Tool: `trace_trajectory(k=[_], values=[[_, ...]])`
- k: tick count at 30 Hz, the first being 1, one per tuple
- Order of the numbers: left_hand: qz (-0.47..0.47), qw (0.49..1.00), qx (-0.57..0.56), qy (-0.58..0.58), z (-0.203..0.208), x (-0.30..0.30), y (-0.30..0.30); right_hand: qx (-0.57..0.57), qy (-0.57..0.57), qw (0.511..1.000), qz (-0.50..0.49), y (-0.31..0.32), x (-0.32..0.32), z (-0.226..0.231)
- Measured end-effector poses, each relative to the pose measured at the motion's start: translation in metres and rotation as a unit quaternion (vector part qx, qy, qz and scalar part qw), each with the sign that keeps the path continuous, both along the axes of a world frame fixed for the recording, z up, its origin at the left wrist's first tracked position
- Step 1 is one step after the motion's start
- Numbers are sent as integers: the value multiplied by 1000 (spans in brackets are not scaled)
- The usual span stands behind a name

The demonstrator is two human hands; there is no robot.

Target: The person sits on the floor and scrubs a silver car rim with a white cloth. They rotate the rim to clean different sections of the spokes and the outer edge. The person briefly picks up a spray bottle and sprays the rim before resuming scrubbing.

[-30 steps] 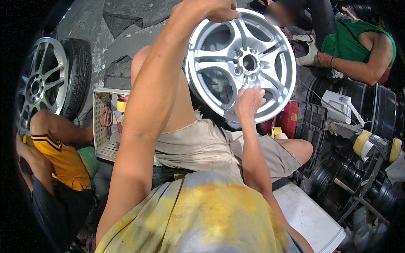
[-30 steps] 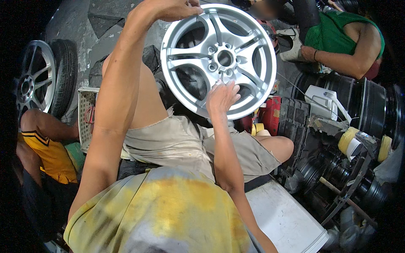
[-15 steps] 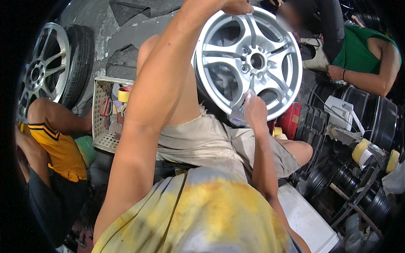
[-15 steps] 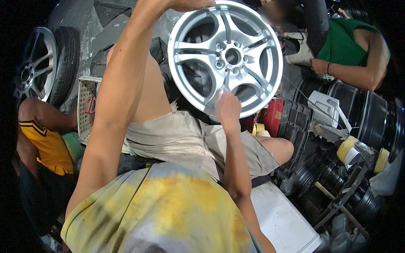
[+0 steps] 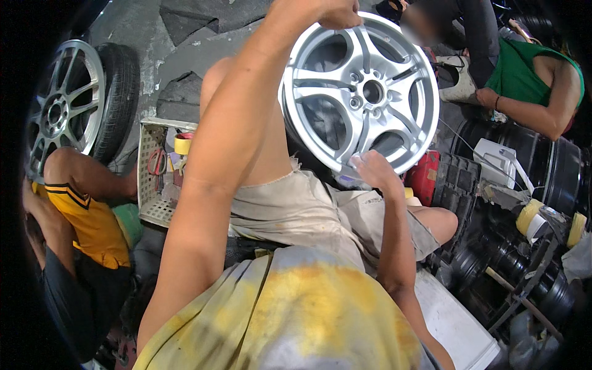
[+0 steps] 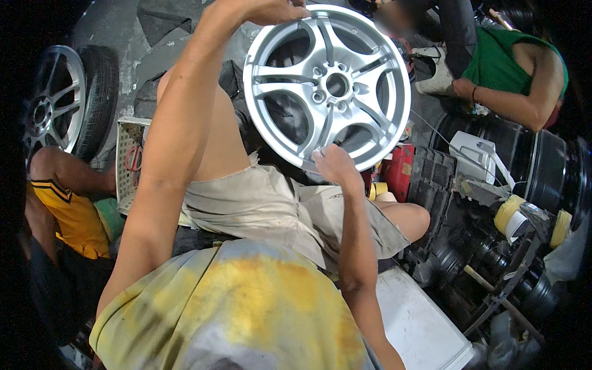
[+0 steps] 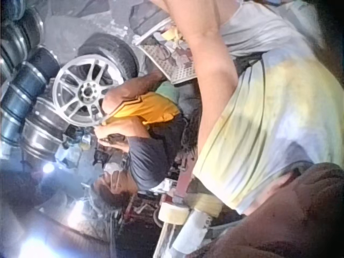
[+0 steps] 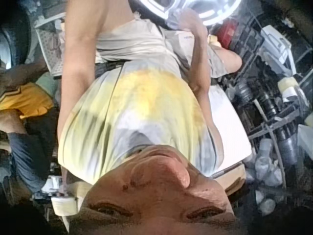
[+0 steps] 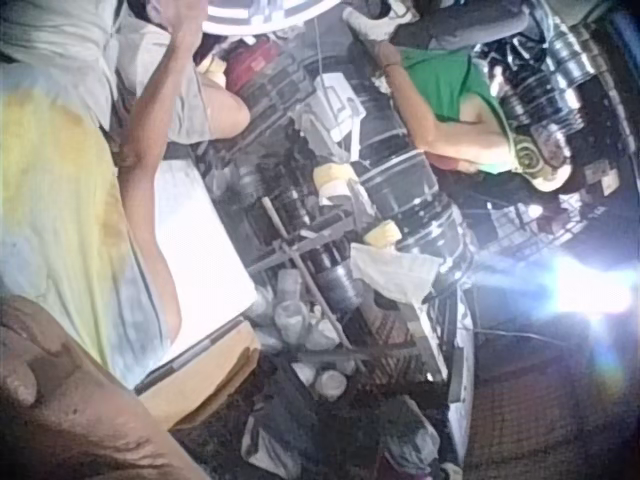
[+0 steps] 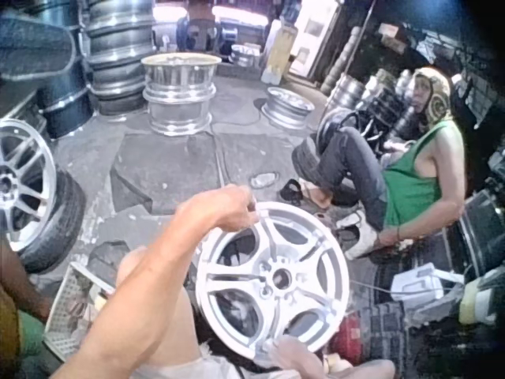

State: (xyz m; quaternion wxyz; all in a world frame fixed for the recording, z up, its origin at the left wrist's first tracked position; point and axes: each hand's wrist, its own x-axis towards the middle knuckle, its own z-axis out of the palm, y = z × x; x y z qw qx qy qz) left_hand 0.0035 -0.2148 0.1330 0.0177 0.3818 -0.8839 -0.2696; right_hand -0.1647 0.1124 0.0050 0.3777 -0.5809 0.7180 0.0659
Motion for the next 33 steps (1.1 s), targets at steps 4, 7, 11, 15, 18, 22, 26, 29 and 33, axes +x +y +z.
trace_trajectory(k=[4,7,11,15,18,22,26,29,33], values=[[-22,997,5,-74,-26,-22,4,-40,-261,944,-196,0,-41,52],[1,997,-14,-82,-51,-23,27,-29,-189,942,-277,5,-95,81],[-68,988,59,-122,-75,-36,38,-7,-200,870,-451,50,-150,95],[-45,985,120,-116,-151,-50,47,19,-304,801,-515,104,-169,30],[33,992,113,-48,-199,-32,63,-34,-356,804,-474,86,-128,18],[105,988,116,-18,-196,-26,79,-52,-233,812,-532,64,-116,8],[170,967,188,-18,-216,-27,96,-128,-107,823,-543,40,-166,-16],[178,919,351,-1,-210,-45,128,-298,-122,746,-583,12,-204,-15],[107,919,380,-16,-192,-48,181,-408,-40,787,-462,-38,-202,0]])
